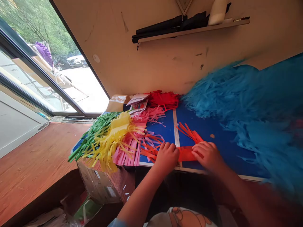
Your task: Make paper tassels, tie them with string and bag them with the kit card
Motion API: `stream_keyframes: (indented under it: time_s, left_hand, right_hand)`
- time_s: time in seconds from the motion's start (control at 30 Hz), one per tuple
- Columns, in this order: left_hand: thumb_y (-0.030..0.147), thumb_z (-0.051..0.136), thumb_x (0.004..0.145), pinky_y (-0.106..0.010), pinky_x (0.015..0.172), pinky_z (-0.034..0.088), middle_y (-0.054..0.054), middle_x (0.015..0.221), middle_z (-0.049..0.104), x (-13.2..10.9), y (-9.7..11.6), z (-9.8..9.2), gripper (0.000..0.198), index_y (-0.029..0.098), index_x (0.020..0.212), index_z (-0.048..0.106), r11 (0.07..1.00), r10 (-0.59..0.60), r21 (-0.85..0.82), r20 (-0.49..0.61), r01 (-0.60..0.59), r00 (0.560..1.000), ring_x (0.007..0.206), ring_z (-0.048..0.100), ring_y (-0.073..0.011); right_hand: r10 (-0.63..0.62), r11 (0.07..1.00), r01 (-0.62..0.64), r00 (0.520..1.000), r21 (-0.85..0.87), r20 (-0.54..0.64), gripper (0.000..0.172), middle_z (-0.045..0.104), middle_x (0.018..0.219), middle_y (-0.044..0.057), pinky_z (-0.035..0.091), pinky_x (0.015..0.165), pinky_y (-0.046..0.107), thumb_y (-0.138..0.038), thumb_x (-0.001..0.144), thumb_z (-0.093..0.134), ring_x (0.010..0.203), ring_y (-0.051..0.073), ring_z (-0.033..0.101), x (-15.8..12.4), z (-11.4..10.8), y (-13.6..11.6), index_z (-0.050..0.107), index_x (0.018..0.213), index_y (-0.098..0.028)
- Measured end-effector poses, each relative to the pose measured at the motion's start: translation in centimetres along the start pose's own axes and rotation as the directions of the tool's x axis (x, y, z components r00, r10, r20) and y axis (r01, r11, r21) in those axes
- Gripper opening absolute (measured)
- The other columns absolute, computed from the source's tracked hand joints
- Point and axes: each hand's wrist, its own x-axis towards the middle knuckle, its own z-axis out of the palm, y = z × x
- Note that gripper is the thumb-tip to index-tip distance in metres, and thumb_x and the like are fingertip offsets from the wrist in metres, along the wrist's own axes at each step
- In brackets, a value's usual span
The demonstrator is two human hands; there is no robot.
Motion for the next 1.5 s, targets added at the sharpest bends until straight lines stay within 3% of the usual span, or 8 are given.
stream_keyframes:
  time_s: [0.23,0.47,0.63,0.8,0.93,1.17,1.27,1.5]
  left_hand:
    - [0.022,0.042,0.092,-0.033,0.091,0.042,-0.005,0.11,0.064,-4.1,-0.2,1.0,0.018,0.019,0.097,0.059,0.952,0.274,-0.12,-0.072,-0.281,0.959,0.101,0.058,-0.0182]
    - [0.037,0.055,0.085,-0.037,0.1,0.041,-0.01,0.119,0.063,-5.0,0.2,2.2,0.042,0.014,0.12,0.049,0.942,0.218,-0.237,-0.107,-0.238,0.97,0.112,0.057,-0.0219]
    - [0.027,0.048,0.089,-0.036,0.096,0.045,-0.007,0.106,0.068,-4.8,0.0,2.4,0.02,0.016,0.102,0.059,0.94,0.187,-0.266,-0.119,-0.213,0.975,0.106,0.06,-0.0211]
    - [0.024,0.046,0.09,-0.033,0.091,0.048,-0.008,0.108,0.067,-4.3,-0.1,1.5,0.02,0.016,0.096,0.062,0.956,0.115,-0.264,-0.054,-0.125,0.992,0.104,0.061,-0.0206]
    - [0.027,0.043,0.091,-0.032,0.079,0.05,-0.006,0.088,0.068,-3.1,0.2,0.3,0.024,0.016,0.085,0.063,0.976,0.047,-0.216,0.025,-0.04,0.999,0.086,0.063,-0.0195]
    - [0.015,0.043,0.088,-0.042,0.075,0.045,-0.015,0.09,0.066,0.0,0.2,0.4,0.022,0.01,0.089,0.064,0.983,-0.168,-0.047,0.124,0.175,0.978,0.092,0.057,-0.0308]
    - [0.012,0.045,0.086,-0.041,0.074,0.046,-0.016,0.093,0.065,0.5,0.1,0.6,0.021,0.008,0.093,0.064,0.982,-0.185,-0.015,0.163,0.19,0.969,0.095,0.056,-0.0317]
    - [0.016,0.046,0.09,-0.038,0.075,0.049,-0.012,0.095,0.065,1.7,-0.4,0.5,0.019,0.009,0.098,0.062,0.983,-0.184,0.041,0.28,0.18,0.942,0.098,0.058,-0.027]
  right_hand:
    - [-0.383,0.923,0.382,0.917,-0.034,-0.11,0.019,0.068,0.103,0.002,0.036,0.094,0.038,-0.016,0.089,0.043,0.1,0.017,0.059,-4.9,1.1,-1.0,0.061,0.087,-0.021]
    - [-0.474,0.876,0.452,0.871,-0.167,-0.128,0.024,0.068,0.101,0.006,0.045,0.086,0.037,-0.014,0.086,0.043,0.096,0.019,0.061,-6.0,1.3,-0.5,0.059,0.103,-0.017]
    - [-0.466,0.884,0.453,0.876,-0.114,-0.128,0.028,0.069,0.095,0.005,0.043,0.087,0.037,-0.012,0.084,0.043,0.09,0.018,0.062,-5.6,0.9,-0.2,0.056,0.109,-0.017]
    - [-0.251,0.967,0.244,0.963,0.077,0.1,0.024,0.066,0.098,0.003,0.038,0.09,0.039,-0.021,0.091,0.037,0.094,0.017,0.058,-4.6,0.4,-0.7,0.061,0.091,-0.023]
    - [0.057,0.998,-0.066,0.945,0.016,0.323,0.035,0.065,0.093,0.003,0.038,0.086,0.036,-0.03,0.094,0.028,0.093,0.017,0.056,-2.6,-0.5,-1.6,0.061,0.084,-0.023]
    - [0.356,0.929,-0.292,0.876,-0.229,0.326,0.017,0.065,0.081,0.008,0.039,0.075,0.039,-0.022,0.082,0.042,0.078,0.024,0.06,1.2,0.0,-2.0,0.058,0.076,-0.018]
    - [0.404,0.906,-0.32,0.848,-0.276,0.343,0.019,0.066,0.091,0.01,0.04,0.073,0.036,-0.019,0.08,0.042,0.08,0.023,0.061,2.2,0.0,-2.1,0.061,0.08,-0.018]
    - [0.486,0.854,-0.359,0.808,-0.376,0.334,0.03,0.066,0.081,0.009,0.044,0.071,0.035,-0.021,0.09,0.036,0.083,0.021,0.062,3.2,0.6,-1.8,0.065,0.095,-0.016]
